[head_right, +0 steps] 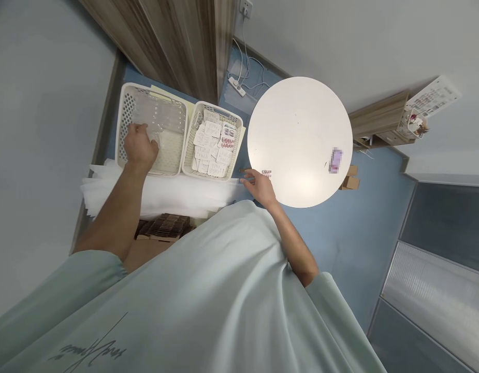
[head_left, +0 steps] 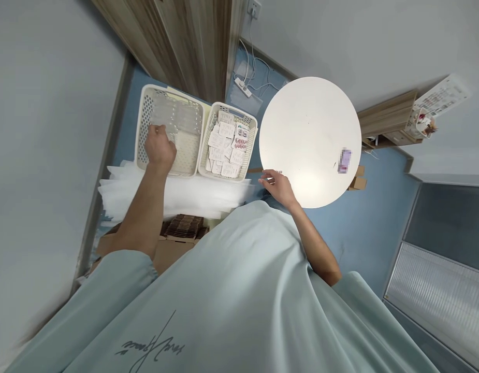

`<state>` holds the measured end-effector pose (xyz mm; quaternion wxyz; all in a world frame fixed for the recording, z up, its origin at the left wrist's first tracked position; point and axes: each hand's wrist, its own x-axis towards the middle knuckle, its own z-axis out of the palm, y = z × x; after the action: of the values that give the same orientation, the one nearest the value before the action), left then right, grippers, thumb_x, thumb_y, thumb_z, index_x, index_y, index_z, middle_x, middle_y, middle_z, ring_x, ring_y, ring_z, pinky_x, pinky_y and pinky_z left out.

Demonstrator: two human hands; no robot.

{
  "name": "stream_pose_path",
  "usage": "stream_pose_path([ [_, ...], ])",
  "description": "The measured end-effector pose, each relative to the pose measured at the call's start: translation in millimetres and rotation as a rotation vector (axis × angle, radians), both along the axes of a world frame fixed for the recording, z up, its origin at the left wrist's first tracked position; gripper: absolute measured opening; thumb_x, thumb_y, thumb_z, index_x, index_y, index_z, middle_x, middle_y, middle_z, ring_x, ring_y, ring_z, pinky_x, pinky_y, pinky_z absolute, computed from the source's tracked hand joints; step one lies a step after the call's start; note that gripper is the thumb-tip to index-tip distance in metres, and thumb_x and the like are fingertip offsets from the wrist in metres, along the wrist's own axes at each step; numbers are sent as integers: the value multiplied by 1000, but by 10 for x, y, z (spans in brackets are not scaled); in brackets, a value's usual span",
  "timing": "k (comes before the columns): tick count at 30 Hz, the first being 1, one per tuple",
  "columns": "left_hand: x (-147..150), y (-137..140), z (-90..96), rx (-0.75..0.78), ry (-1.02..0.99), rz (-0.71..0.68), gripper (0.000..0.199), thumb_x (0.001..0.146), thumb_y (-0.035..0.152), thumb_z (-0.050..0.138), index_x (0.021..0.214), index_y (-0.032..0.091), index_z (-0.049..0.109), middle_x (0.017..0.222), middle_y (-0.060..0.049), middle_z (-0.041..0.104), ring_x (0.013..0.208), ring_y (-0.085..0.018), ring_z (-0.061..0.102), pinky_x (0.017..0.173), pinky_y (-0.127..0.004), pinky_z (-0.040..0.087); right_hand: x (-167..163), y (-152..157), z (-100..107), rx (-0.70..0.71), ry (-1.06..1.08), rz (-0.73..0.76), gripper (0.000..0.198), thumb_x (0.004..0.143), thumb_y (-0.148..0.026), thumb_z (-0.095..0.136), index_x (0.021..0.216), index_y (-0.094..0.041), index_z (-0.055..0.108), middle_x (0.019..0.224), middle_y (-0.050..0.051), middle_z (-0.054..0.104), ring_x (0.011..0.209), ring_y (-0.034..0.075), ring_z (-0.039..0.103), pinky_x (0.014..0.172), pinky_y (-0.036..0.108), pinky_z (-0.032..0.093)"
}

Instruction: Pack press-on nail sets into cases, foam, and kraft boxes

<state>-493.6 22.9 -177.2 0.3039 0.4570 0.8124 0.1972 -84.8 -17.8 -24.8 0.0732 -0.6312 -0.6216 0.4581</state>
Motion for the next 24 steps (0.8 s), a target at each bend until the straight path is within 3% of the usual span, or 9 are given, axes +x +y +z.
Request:
stream_pose_path([
  [7,94,-288,-136,-146,40,-119,61,94,19,69,152,2,56,175,-24,45,158,-42,39,133,-65,32,-22,-21,29,-5,11,8,33,101,-35,77,133,-26,79,122,8,85,98,23,83,99,43,68],
  [14,152,-180,-132,-116,59,-84,80,95,49,77,159,8,52,176,-30,36,167,-50,27,133,-69,27,53,-83,50,12,3,0,30,103,-35,75,131,-25,79,123,8,85,100,22,83,99,39,67],
  [16,200,-140,-102,-174,73,-72,78,98,45,78,158,5,50,176,-29,34,165,-48,30,132,-67,28,98,-116,61,6,-7,-9,30,104,-35,74,132,-25,79,124,8,85,101,22,83,100,39,67],
  [20,292,-130,-34,-263,90,-27,67,101,17,74,159,0,46,175,-24,32,151,-39,48,131,-57,34,198,-178,69,5,-17,-26,31,105,-36,73,133,-23,78,123,9,86,102,22,83,100,38,66],
  [24,344,-174,-4,-171,-22,133,74,90,1,81,155,3,45,166,-18,33,149,-37,48,134,-59,30,290,-203,67,20,16,-12,31,105,-38,72,132,-24,78,121,7,86,100,22,82,99,38,66],
])
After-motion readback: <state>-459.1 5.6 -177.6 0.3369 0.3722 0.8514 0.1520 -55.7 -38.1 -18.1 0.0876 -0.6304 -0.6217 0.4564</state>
